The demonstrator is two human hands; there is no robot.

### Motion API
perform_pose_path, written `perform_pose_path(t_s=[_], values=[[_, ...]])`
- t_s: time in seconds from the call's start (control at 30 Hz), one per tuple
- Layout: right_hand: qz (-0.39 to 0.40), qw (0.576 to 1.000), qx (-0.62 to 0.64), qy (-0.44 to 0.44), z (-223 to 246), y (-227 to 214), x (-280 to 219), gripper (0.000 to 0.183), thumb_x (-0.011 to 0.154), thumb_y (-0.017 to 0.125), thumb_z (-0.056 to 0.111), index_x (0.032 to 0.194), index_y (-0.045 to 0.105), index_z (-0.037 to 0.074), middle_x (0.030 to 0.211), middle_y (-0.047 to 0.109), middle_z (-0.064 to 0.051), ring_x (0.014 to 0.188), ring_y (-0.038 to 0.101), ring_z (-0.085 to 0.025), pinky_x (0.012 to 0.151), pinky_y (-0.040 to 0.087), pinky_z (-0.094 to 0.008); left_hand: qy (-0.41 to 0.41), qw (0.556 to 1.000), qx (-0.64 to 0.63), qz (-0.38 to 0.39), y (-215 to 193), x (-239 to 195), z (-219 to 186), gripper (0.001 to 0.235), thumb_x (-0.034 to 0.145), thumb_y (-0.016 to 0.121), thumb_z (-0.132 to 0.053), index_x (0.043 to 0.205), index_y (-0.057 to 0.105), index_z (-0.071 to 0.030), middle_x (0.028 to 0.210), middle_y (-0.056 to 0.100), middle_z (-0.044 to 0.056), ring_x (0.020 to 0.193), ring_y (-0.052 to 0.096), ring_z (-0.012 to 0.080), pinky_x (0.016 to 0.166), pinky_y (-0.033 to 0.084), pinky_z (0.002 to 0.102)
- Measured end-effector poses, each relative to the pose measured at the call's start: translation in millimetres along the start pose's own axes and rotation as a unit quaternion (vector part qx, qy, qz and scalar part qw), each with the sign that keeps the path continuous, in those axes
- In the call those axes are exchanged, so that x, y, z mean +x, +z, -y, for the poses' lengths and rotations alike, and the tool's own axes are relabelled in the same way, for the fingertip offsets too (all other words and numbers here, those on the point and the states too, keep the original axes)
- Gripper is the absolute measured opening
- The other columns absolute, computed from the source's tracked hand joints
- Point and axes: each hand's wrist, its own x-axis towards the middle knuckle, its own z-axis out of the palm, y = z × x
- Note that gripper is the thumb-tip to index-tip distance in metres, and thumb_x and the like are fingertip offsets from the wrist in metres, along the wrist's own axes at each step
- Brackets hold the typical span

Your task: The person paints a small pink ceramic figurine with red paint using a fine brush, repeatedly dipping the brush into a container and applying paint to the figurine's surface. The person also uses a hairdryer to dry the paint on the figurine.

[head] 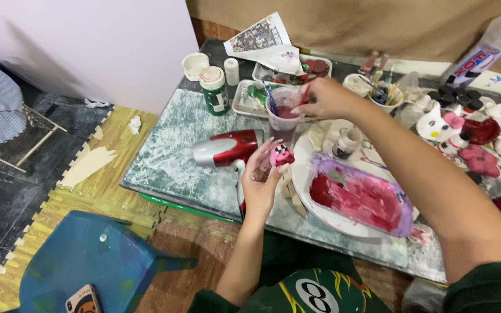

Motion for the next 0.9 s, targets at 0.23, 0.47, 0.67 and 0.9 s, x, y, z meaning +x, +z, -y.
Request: perform_pose_path(t_s=[0.23,0.47,0.67,0.9], values=[[0.079,0.996,0.038,0.025,-12.9,-0.5,43.1,0.017,0.082,0.082,0.025,0.089,0.079,0.01,0.073,0.071,-0.014,0.064,0.065,-0.026,0.062,0.05,-0.038,-0.023,1.0,-0.006,-0.015,-21.0,1.3,10.7,0.06,0.093,0.072,0.003,0.147,0.048,0.007,0.145,0.06,0.022,0.135,0.058,0.0272,0.117,0.046,0.04],[-0.102,0.969,-0.183,-0.131,14.2,-32.3,38.1,0.019,0.077,0.085,0.031,0.085,0.08,0.014,0.082,0.073,-0.006,0.081,0.068,-0.027,0.068,0.044,-0.046,-0.027,0.999,-0.023,-0.003,-20.5,6.5,19.2,0.06,0.094,0.072,0.003,0.148,0.046,0.007,0.147,0.058,0.021,0.137,0.057,0.0265,0.118,0.045,0.039],[0.136,0.983,-0.046,0.111,6.9,-19.6,42.1,0.025,0.083,0.08,0.045,0.093,0.078,0.022,0.089,0.071,-0.002,0.084,0.068,-0.023,0.084,0.049,-0.04,-0.06,0.997,-0.047,-0.005,-12.0,15.3,21.3,0.061,0.094,0.069,0.003,0.15,0.044,0.005,0.149,0.056,0.02,0.136,0.057,0.0243,0.113,0.05,0.039],[0.041,0.995,-0.086,-0.006,3.3,-8.1,39.6,0.025,0.081,0.082,0.043,0.086,0.08,0.019,0.069,0.068,-0.005,0.066,0.065,-0.024,0.073,0.046,-0.046,-0.037,0.999,-0.019,0.001,-12.2,18.7,26.1,0.061,0.094,0.069,0.005,0.15,0.045,0.006,0.149,0.057,0.021,0.136,0.057,0.0255,0.116,0.047,0.038]])
